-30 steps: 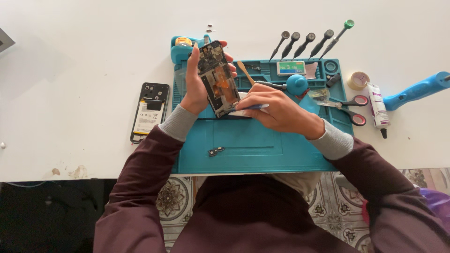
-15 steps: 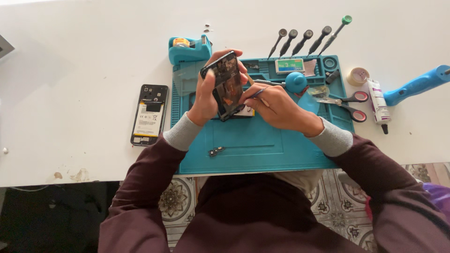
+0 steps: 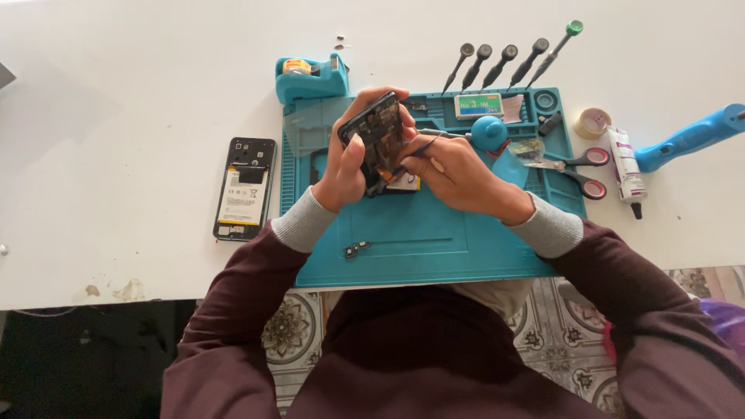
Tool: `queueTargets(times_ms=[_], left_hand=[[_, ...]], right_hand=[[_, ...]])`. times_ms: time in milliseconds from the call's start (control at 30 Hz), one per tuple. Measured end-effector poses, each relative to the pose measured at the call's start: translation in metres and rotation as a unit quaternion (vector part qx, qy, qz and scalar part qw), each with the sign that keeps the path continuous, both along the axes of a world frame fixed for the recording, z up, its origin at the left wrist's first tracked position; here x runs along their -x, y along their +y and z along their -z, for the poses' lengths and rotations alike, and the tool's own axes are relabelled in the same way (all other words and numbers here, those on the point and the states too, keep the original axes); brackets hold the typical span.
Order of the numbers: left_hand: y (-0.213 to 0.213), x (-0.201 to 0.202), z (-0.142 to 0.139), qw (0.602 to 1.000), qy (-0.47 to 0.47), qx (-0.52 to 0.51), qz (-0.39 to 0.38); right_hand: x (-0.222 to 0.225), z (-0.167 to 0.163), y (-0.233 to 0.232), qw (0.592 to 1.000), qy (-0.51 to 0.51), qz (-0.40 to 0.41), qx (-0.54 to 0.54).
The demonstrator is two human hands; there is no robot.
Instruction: The person cleans the interior of a disassembled smartphone using a toothbrush. They hold the phone in one hand and brush various internal surfaces and crevices with the other hand.
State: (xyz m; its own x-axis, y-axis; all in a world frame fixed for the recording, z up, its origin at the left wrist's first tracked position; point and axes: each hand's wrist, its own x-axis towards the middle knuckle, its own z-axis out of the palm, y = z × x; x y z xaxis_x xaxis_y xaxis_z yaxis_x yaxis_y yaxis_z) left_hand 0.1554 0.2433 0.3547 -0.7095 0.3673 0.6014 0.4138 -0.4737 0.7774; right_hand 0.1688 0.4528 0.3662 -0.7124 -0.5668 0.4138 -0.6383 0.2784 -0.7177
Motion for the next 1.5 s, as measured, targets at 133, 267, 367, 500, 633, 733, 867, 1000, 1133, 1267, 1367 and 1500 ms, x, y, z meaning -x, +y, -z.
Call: queueTargets(times_ms=[133, 267, 367, 500, 633, 733, 867, 1000, 1133, 1267, 1367, 1500], left_hand=[[0.000, 0.001, 0.002, 1.000, -0.001, 0.002, 0.002], [0.000, 0.003, 0.003, 1.000, -0.001, -0.003, 0.003], [-0.002, 0.003, 0.004, 1.000, -0.018, -0.009, 0.002], [-0.003, 0.005, 0.004, 1.000, -0.017, -0.009, -0.010], [-0.004, 0.007, 0.005, 1.000, -0.020, -0.009, -0.016], [-0.006, 0.009, 0.006, 1.000, -0.019, -0.014, -0.019], [-0.006, 0.014, 0.008, 0.999, -0.018, -0.013, -0.027], [-0.008, 0.015, 0.011, 0.999, -0.036, -0.029, -0.027], [-0.009, 0.021, 0.014, 0.997, -0.045, -0.052, -0.025], [-0.009, 0.025, 0.018, 0.996, -0.053, -0.061, -0.030], [-0.010, 0.029, 0.022, 0.995, -0.059, -0.068, -0.035], [-0.011, 0.034, 0.027, 0.995, -0.066, -0.064, -0.036]], right_hand=[[0.000, 0.003, -0.001, 1.000, 0.014, 0.018, 0.007], [0.002, 0.005, -0.002, 0.999, 0.019, 0.024, 0.012], [0.001, 0.007, -0.003, 0.997, -0.030, 0.069, -0.015], [0.002, 0.008, -0.005, 0.998, -0.020, 0.056, 0.010], [0.002, 0.006, -0.005, 0.998, -0.026, 0.057, 0.017], [0.002, 0.005, -0.006, 0.998, -0.029, 0.043, 0.027], [0.002, 0.003, -0.007, 0.998, -0.038, 0.042, 0.028], [0.001, 0.004, -0.006, 0.998, -0.052, 0.034, 0.026], [0.004, 0.005, -0.006, 0.998, -0.055, 0.026, 0.029], [0.004, 0.007, -0.004, 0.998, -0.058, 0.011, 0.034], [0.005, 0.008, -0.003, 1.000, -0.002, 0.009, 0.020], [0.006, 0.008, 0.000, 0.999, 0.042, 0.021, 0.019]])
